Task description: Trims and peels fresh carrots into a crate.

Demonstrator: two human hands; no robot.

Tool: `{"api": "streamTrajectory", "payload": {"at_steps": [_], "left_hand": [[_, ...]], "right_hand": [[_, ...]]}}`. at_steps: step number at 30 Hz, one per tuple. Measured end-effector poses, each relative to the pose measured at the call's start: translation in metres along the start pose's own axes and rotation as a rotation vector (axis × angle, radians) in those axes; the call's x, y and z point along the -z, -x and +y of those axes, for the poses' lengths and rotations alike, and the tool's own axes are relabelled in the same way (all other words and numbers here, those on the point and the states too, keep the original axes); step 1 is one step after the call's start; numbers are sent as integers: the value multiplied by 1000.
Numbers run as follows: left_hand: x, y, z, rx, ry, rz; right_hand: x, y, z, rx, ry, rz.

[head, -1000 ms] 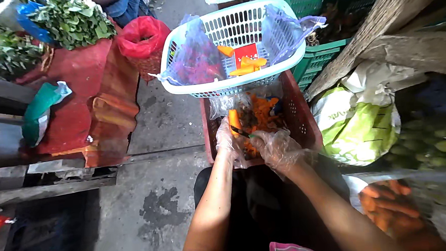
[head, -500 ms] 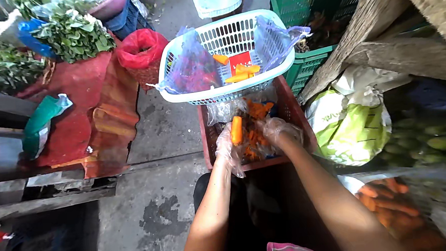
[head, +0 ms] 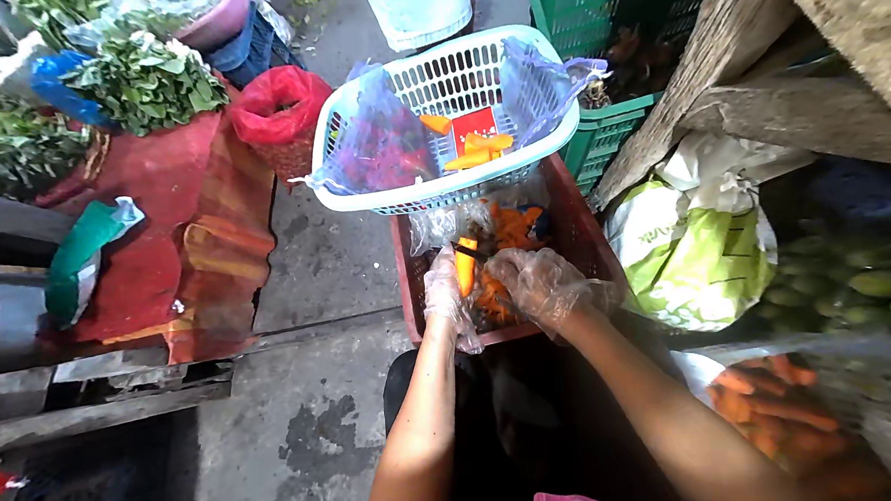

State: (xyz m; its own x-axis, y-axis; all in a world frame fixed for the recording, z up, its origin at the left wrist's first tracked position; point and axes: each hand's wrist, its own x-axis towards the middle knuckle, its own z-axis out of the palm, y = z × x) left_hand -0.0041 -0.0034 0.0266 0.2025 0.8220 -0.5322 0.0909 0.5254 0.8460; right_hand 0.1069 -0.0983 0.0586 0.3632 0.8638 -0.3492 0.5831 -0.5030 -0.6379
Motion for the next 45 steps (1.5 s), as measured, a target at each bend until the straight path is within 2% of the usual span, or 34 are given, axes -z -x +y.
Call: {"api": "streamTrajectory", "payload": {"at_steps": [9,13,15,19,23,26,31,35,39,41,45], "left_hand": [[5,-6,-4,-25,-57,-9],[22,1,1,-164,103,-132],[28,4,3,-230,168,-190],[33,-1,-2,-336,254,-332],[35,-6,-8,-352,311,-429],[32,-6,-7,-421,201,-385],[23,-5,-2,-513,-65,-181],[20,-6,-4,-464,-158,-109],[21,-5,-1,-416,-204,-76],[23,-5,-1,-395,-207,-107],[28,-2,-1,-463,7,-287]], "right_hand": [[-10,-16,8,7,-24,-11],[-14,-40,32,-143,127,-181],[-11,-40,38,-165,117,-149],[-9,-34,35,-161,-76,-16],[-13,-31,34,-97,-242,81],[-10,-22,30,41,-298,205],[8,25,-6,146,-46,222],[14,31,-21,27,85,48],[14,23,-27,-38,127,-9],[10,11,-19,-73,120,-38],[11,-19,15,-213,160,-224]]}}
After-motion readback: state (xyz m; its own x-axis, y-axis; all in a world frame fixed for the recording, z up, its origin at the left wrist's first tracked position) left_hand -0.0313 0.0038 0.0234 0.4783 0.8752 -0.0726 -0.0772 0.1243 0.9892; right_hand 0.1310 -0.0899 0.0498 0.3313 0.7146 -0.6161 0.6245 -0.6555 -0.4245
